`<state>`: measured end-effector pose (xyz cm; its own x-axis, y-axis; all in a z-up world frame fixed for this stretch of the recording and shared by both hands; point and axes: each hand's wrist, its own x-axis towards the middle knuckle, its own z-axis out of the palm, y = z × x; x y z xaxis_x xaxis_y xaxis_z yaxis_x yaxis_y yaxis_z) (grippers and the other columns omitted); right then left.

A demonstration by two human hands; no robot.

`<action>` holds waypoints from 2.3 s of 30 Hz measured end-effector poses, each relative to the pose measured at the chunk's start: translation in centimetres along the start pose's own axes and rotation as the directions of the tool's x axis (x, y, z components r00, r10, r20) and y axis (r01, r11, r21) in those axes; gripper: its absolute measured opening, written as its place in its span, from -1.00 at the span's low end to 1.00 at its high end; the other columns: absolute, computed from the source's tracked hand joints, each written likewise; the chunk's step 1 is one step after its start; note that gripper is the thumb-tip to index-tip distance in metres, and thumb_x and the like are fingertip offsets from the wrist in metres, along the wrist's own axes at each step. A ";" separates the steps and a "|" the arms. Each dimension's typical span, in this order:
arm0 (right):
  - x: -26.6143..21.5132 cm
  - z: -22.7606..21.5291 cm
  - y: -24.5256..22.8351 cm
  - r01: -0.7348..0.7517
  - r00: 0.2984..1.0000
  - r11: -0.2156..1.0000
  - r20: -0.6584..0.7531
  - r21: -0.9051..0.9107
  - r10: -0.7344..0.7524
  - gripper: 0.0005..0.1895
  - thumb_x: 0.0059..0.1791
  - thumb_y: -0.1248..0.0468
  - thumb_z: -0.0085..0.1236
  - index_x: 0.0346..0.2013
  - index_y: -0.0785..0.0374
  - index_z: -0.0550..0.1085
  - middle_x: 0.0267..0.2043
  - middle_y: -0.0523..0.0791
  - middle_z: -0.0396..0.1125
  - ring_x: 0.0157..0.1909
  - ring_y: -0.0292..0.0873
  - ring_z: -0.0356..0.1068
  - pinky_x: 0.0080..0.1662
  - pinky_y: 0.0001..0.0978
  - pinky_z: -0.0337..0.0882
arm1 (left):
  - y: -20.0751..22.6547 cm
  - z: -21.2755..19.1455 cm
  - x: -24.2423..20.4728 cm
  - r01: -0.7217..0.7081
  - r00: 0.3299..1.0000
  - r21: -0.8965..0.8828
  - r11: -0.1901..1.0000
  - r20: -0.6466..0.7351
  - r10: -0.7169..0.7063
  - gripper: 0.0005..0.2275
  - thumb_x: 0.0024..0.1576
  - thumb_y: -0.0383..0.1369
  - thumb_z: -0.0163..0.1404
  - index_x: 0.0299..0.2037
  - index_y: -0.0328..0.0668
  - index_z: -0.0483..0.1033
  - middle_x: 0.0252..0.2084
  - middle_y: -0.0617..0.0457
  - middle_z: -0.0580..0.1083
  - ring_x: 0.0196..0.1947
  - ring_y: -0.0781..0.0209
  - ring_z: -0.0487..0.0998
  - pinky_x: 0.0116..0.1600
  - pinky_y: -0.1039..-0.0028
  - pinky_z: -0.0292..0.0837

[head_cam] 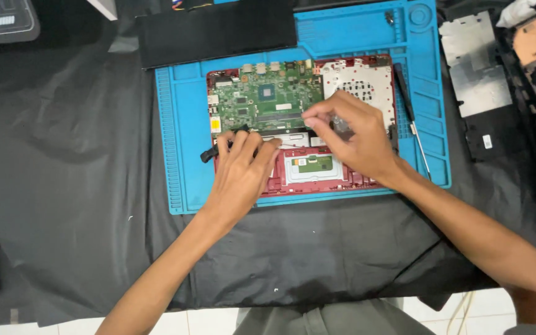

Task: The person disassembles a red laptop on a blue work mat. They use a screwdriver to remove screws from the motherboard and chassis, then lift out the motherboard and a red plastic frame. Finally, they detach a red ribbon cable from the screen assembly.

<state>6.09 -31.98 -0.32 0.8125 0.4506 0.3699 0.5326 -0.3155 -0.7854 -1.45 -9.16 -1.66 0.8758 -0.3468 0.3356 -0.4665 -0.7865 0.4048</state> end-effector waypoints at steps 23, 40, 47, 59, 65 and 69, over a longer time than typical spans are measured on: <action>-4.6 -4.0 2.7 -0.062 0.998 0.981 0.018 -0.183 0.066 -0.89 0.02 0.36 0.30 -0.17 0.25 0.56 -0.28 -0.13 0.41 -0.29 -0.17 0.38 -0.14 -0.32 0.26 | 2.4 2.6 2.9 -0.160 0.987 -0.080 0.984 -0.009 0.160 -0.80 0.13 -0.55 0.11 -0.06 -0.33 0.45 -0.22 -0.08 0.31 -0.15 -0.06 0.37 0.11 0.11 0.28; -4.8 -4.2 2.5 -0.072 0.997 0.983 -0.005 -0.171 0.073 -0.90 0.02 0.39 0.30 -0.17 0.29 0.57 -0.29 -0.10 0.41 -0.31 -0.15 0.36 -0.19 -0.31 0.27 | 3.0 1.6 4.3 0.001 0.992 -0.337 0.941 0.117 0.041 -0.87 0.16 -0.53 0.07 -0.12 -0.26 0.43 -0.17 -0.06 0.39 -0.13 -0.05 0.39 0.08 0.20 0.21; -4.9 -5.5 3.5 -0.055 0.988 0.992 -0.149 -0.117 0.037 -0.92 0.08 0.45 0.25 -0.13 0.36 0.54 -0.17 -0.03 0.46 -0.17 -0.13 0.47 -0.11 -0.37 0.42 | 4.3 2.0 5.6 -0.096 0.989 -0.165 0.982 0.096 0.113 -0.76 0.11 -0.44 0.14 -0.04 -0.35 0.51 -0.23 -0.11 0.37 -0.17 -0.05 0.39 -0.02 0.17 0.21; -4.6 -6.6 4.3 -0.093 0.979 0.982 -0.197 -0.162 0.060 -0.93 0.09 0.45 0.25 -0.13 0.37 0.56 -0.17 -0.03 0.47 -0.17 -0.14 0.45 -0.11 -0.37 0.41 | 5.3 3.4 6.8 -0.089 0.994 -0.156 0.984 0.052 0.098 -0.92 0.18 -0.50 0.08 -0.18 -0.30 0.47 -0.23 -0.08 0.34 -0.15 -0.05 0.39 0.01 0.16 0.22; -3.9 -8.6 3.4 -0.013 1.000 0.947 -0.017 -0.322 0.007 -0.89 0.07 0.38 0.25 -0.11 0.30 0.57 -0.13 -0.08 0.44 -0.11 -0.04 0.46 -0.09 -0.25 0.41 | 5.3 2.8 6.9 -0.090 0.984 -0.225 0.970 0.128 0.121 -0.90 0.14 -0.50 0.08 -0.19 -0.28 0.45 -0.23 -0.08 0.40 -0.16 -0.05 0.40 0.04 0.15 0.21; -4.4 -10.5 3.9 -0.011 0.996 0.872 0.076 -0.490 0.055 -0.90 0.07 0.31 0.27 -0.13 0.23 0.60 -0.15 -0.09 0.40 -0.13 0.04 0.44 -0.09 -0.18 0.44 | 5.6 3.1 6.9 -0.148 0.970 -0.192 0.970 0.161 0.180 -0.81 0.05 -0.51 0.08 -0.13 -0.34 0.50 -0.25 -0.10 0.44 -0.14 -0.05 0.43 0.00 0.14 0.21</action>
<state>7.13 -44.00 0.23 0.8201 0.4946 0.2878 0.5718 -0.6892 -0.4451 2.37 -17.56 0.34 0.7860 -0.5602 0.2616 -0.6059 -0.6137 0.5062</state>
